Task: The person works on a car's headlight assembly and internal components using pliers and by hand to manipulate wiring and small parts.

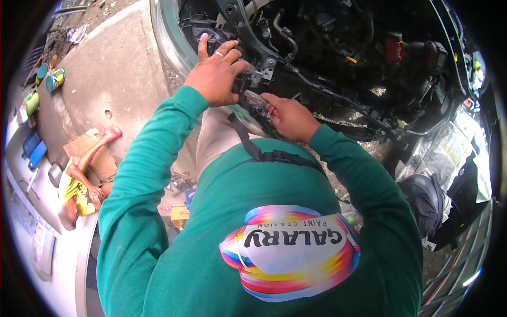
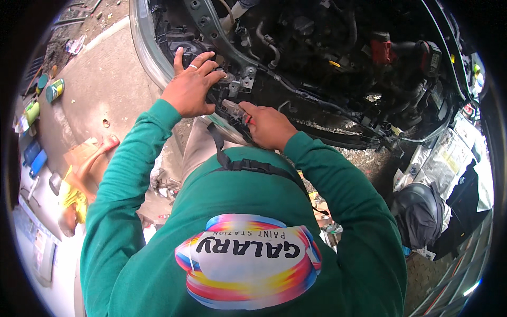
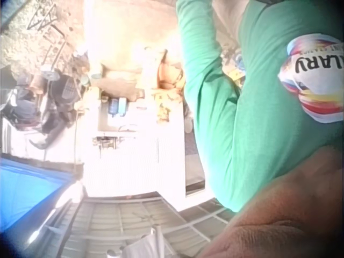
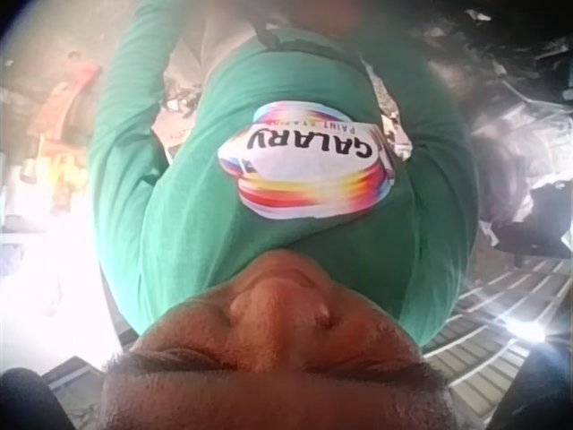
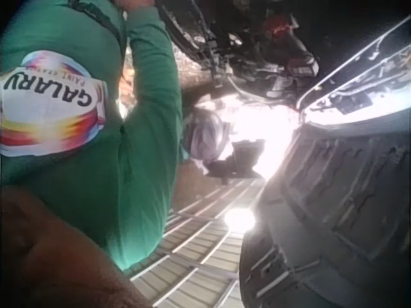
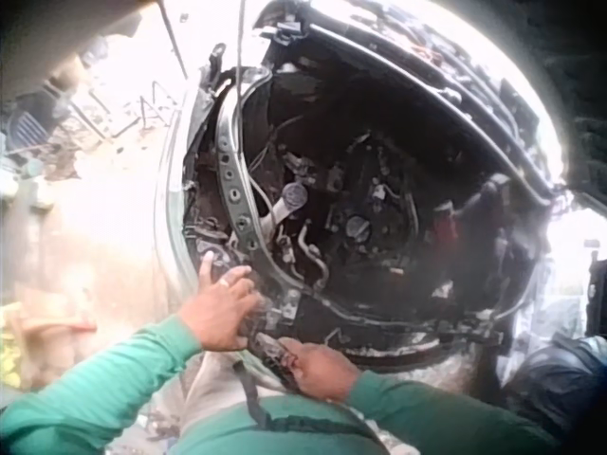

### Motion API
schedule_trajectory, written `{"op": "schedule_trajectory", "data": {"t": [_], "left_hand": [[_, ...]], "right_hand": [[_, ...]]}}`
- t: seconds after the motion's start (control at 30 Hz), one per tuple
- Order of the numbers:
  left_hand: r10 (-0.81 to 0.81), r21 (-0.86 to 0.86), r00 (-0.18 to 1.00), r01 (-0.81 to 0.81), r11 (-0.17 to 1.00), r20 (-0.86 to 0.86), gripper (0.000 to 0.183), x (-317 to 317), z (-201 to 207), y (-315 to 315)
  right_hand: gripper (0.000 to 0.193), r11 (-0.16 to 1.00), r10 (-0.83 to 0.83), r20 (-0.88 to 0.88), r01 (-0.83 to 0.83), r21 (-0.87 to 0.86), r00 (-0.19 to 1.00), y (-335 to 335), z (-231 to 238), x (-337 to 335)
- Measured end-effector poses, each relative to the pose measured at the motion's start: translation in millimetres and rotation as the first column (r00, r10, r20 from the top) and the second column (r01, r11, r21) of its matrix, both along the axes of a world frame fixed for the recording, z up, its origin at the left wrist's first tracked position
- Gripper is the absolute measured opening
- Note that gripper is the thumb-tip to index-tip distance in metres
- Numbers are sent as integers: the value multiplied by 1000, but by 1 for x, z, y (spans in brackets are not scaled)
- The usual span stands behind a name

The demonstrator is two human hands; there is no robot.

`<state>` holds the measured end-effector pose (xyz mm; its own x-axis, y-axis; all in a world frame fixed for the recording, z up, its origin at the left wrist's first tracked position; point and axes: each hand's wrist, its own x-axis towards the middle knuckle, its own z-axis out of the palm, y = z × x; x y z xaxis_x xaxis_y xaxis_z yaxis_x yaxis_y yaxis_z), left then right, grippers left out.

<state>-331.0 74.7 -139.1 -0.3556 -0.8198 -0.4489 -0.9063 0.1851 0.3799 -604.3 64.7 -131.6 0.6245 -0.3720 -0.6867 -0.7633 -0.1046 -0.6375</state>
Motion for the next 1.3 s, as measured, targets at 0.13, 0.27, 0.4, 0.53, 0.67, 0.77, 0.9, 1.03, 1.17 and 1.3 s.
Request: {"op": "schedule_trajectory", "data": {"t": [0.13, 0.27, 0.4, 0.53, 0.67, 0.77, 0.9, 1.03, 1.17, 1.3], "left_hand": [[-5, -16, 1000, 5, 1000, 3, 81, 1, -1, 0], [-13, -4, 1000, 13, 1000, 10, 80, 0, -1, 0], [-15, 7, 1000, 15, 1000, 20, 80, 0, -1, 0], [-13, 14, 1000, 13, 1000, 25, 79, 1, 1, 1], [-17, -63, 1000, 17, 998, 2, 76, -2, 4, 5], [44, -158, 998, -50, 986, -37, 59, -15, 17, 19], [16, -175, 995, -34, 984, -100, 23, -30, 10, 35], [-65, -110, 997, 60, 992, -43, 12, -28, -2, 24], [-148, -99, 988, 145, 985, -31, 10, -28, -6, 21], [-154, -73, 988, 151, 986, -34, 11, -28, -6, 19]], "right_hand": [[59, 987, 75, -53, -81, -136, 996, 0, 9, 1], [66, 982, 117, -26, -120, -145, 993, -6, 4, -7], [77, 991, 119, 55, -115, -63, 991, -3, -12, -15], [80, 997, 63, 31, -61, -38, 998, 1, -8, -11], [80, 999, 35, 36, -35, -11, 999, -3, -4, -27], [81, 1000, 18, 13, -18, 4, 1000, -2, -1, -39], [80, 994, 31, -15, -29, 101, 999, -2, 2, -50], [80, 997, 44, -41, -41, 70, 998, 11, -5, -47], [79, 995, -41, -22, 43, 88, 999, 16, -13, -34], [75, 986, -99, 21, 95, 134, 995, 19, -21, -27]]}}
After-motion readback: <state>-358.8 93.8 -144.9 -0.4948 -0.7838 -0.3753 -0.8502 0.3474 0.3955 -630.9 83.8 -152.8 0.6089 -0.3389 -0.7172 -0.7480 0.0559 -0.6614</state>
